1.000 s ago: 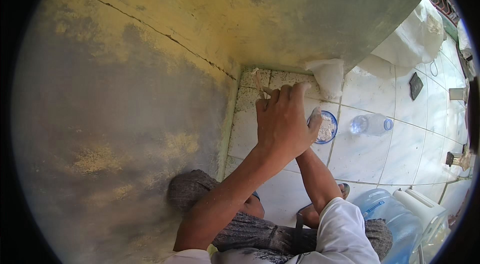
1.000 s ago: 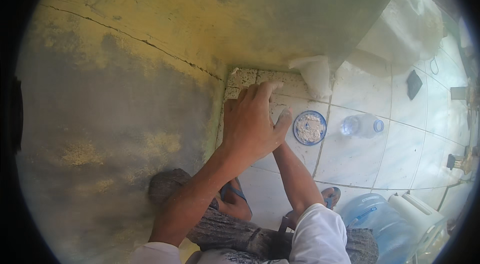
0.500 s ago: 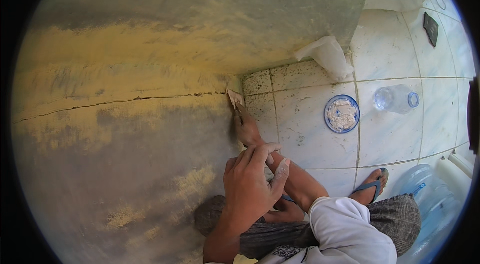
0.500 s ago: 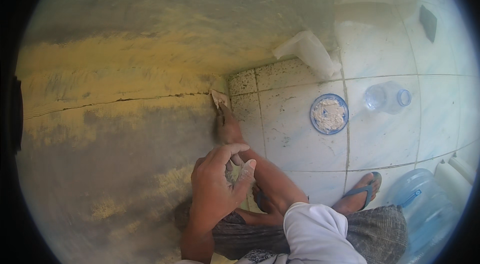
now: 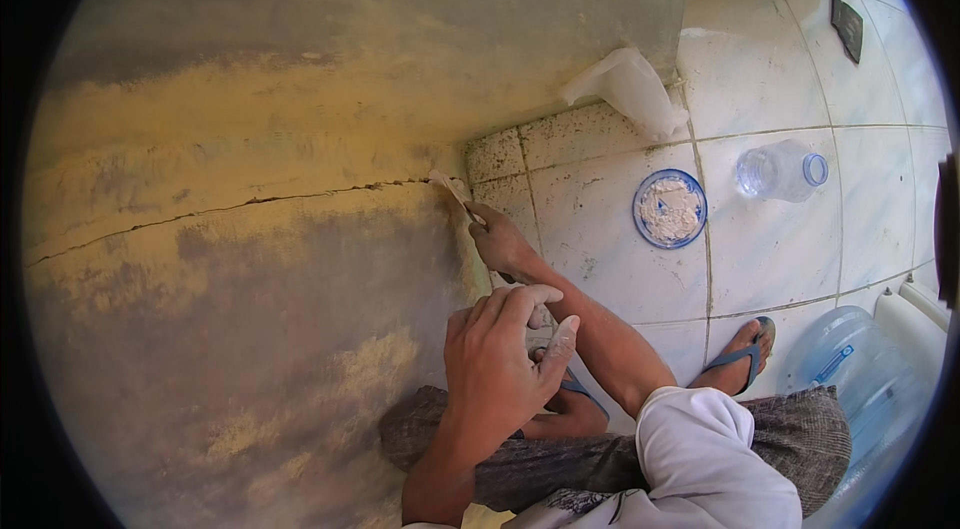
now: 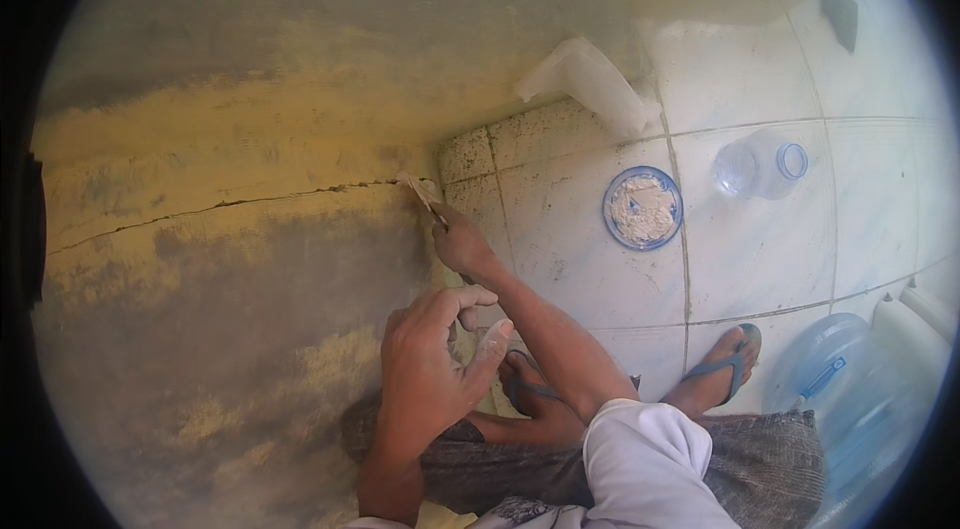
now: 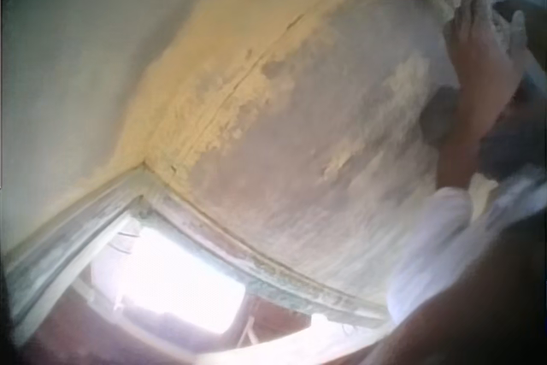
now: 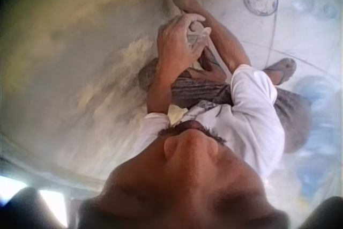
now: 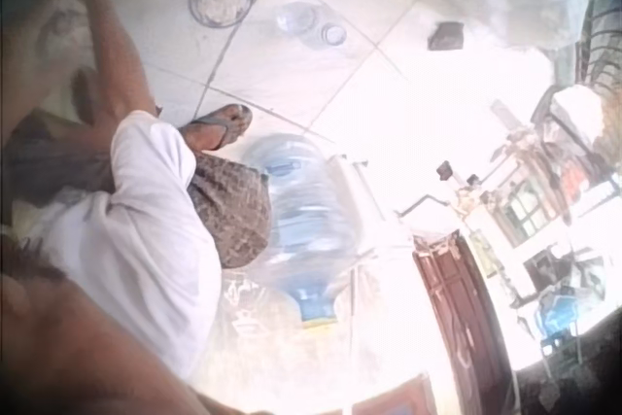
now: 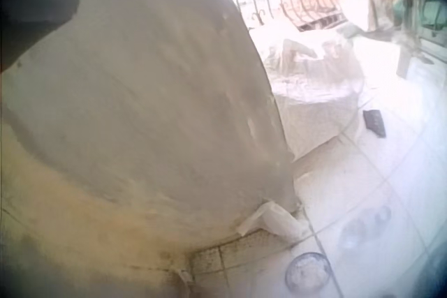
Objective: The person scoops a white paste from a small bowl using a trowel and applies it to a crack along the base of a wall. They repeatedly smooth the paste into the crack and along the wall-floor junction.
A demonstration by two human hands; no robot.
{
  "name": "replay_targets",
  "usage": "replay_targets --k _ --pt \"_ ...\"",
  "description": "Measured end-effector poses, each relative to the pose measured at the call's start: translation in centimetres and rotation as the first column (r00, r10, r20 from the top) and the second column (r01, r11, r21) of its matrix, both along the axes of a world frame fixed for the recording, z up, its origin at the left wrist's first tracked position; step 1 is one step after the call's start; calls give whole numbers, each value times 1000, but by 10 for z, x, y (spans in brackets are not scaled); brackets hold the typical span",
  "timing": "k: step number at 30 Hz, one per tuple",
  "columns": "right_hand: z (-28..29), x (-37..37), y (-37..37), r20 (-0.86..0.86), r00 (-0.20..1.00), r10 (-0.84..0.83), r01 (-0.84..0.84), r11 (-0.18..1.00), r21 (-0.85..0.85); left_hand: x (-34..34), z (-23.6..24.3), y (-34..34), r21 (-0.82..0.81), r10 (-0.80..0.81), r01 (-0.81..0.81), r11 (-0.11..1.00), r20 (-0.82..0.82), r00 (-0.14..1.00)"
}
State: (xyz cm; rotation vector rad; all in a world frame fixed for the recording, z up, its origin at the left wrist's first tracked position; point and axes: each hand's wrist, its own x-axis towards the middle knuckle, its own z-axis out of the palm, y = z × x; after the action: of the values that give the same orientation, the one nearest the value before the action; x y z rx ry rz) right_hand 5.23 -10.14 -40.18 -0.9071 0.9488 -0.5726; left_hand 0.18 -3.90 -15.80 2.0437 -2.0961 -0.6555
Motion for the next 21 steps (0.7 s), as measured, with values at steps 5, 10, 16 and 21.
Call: replay_targets --k 5,10,16,21 --pt "-1 3 -33 3 999 -43 43 999 -30 -5 9 1 1 -14 14 1000 -52 999" --pt "14 2 -34 -20 997 75 -75 996 -40 -3 11 0 -53 -47 45 998 -41 998" --pt "-6 36 1 17 967 -255 253 944 -213 -7 17 1 -40 -63 60 997 -67 996" --pt "10 61 22 -169 976 -139 122 987 -106 -5 18 2 -4 -42 42 999 -55 998"
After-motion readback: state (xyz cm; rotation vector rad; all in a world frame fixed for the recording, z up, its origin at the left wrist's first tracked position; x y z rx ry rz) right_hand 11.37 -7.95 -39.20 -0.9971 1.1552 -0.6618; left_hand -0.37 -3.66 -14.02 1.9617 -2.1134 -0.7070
